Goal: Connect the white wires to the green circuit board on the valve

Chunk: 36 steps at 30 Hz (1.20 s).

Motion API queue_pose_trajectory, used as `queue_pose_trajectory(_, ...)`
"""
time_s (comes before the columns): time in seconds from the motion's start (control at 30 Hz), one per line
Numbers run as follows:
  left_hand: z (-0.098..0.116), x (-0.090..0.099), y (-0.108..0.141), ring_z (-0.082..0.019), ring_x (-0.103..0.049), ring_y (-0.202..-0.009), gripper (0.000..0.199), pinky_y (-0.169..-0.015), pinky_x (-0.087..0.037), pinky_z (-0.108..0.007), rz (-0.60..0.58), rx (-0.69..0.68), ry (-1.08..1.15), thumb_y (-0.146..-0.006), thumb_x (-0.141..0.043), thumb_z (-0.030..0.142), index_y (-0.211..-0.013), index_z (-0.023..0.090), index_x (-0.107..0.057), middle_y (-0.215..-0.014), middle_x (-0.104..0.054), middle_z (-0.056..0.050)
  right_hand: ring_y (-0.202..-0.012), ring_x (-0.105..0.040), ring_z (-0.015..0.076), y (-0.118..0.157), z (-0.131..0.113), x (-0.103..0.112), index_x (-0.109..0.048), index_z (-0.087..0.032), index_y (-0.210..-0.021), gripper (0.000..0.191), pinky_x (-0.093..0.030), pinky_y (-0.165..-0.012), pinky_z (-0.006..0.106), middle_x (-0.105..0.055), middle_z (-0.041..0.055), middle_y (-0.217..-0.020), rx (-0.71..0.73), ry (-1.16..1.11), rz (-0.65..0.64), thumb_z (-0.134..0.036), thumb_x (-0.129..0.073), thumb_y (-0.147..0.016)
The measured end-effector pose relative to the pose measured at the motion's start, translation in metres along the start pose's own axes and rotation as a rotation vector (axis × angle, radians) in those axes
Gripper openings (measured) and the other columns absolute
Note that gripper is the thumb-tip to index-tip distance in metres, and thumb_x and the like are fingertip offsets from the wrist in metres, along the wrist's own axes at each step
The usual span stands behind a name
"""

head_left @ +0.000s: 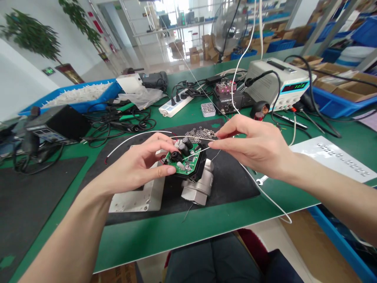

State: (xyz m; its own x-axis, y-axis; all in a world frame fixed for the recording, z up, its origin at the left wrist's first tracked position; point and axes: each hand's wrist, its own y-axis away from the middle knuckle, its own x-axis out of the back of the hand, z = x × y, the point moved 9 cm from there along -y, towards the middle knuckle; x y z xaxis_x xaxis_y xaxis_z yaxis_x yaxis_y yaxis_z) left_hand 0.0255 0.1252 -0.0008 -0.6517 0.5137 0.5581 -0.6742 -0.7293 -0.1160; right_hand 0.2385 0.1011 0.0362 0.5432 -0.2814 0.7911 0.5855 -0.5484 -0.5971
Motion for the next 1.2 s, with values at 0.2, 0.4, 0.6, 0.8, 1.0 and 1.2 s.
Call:
queue_pose_trajectory(0.2, 0.005, 0.0, 0.0, -0.021, -0.051, -0.13, 0.031, -0.105, -0.049, -0.026, 0.008, -0.014, -0.058, -0.094, -0.08, 0.029, -0.123, 0.03, -0.068, -0.131, -0.054, -0.006, -0.09, -0.071, 0.0175, 0.009, -0.004, -0.002, -0.075, -0.028, -0.119, 0.039, -0.051, -0.069, 0.029, -0.075, 0.0045, -0.105, 0.152, 0.066, -0.009, -0.014, -0.041, -0.107)
queue_pose_trajectory(0.4, 0.012, -0.002, -0.004, -0.021, -0.054, -0.126, 0.029, -0.099, -0.051, -0.026, 0.014, -0.033, -0.096, -0.095, -0.079, 0.032, -0.121, 0.029, -0.069, -0.128, -0.056, -0.006, -0.091, -0.072, 0.0182, 0.013, 0.002, -0.003, -0.073, -0.032, -0.124, 0.038, -0.049, -0.069, 0.03, -0.077, 0.0017, -0.11, 0.136, 0.083, -0.03, -0.017, -0.041, -0.108)
queue_pose_trajectory(0.6, 0.014, -0.005, -0.005, -0.021, -0.055, -0.122, 0.028, -0.097, -0.051, -0.028, -0.003, -0.016, -0.099, -0.095, -0.079, 0.034, -0.121, 0.028, -0.069, -0.127, -0.055, -0.006, -0.081, -0.071, 0.0165, 0.013, 0.002, -0.002, -0.076, -0.029, -0.119, 0.036, -0.044, -0.06, 0.03, -0.078, 0.0024, -0.104, 0.112, 0.099, -0.016, -0.017, -0.045, -0.107)
queue_pose_trajectory(0.8, 0.014, -0.007, -0.005, -0.022, -0.054, -0.122, 0.03, -0.099, -0.05, -0.031, -0.02, -0.007, -0.099, -0.096, -0.078, 0.038, -0.123, 0.029, -0.068, -0.128, -0.054, -0.007, -0.075, -0.071, 0.0137, 0.014, -0.001, 0.001, -0.076, -0.026, -0.119, 0.032, -0.04, -0.054, 0.027, -0.078, 0.0025, -0.102, 0.14, 0.149, 0.002, -0.015, -0.049, -0.105)
queue_pose_trajectory(1.0, 0.015, -0.009, -0.005, -0.024, -0.054, -0.122, 0.034, -0.104, -0.048, -0.037, -0.038, 0.021, -0.131, -0.096, -0.077, 0.044, -0.125, 0.03, -0.067, -0.13, -0.054, -0.007, -0.088, -0.074, 0.0168, 0.018, -0.009, 0.005, -0.073, -0.023, -0.115, 0.027, -0.05, -0.064, 0.028, -0.079, 0.0041, -0.109, 0.184, 0.156, 0.02, -0.012, -0.052, -0.103)
queue_pose_trajectory(1.2, 0.022, -0.011, -0.007, -0.024, -0.054, -0.124, 0.034, -0.108, -0.047, -0.039, -0.036, 0.011, -0.144, -0.096, -0.076, 0.046, -0.125, 0.031, -0.068, -0.131, -0.054, -0.006, -0.102, -0.076, 0.0209, 0.026, -0.012, 0.009, -0.068, -0.023, -0.125, 0.031, -0.059, -0.077, 0.032, -0.078, 0.0069, -0.121, 0.206, 0.148, 0.023, -0.009, -0.057, -0.1)
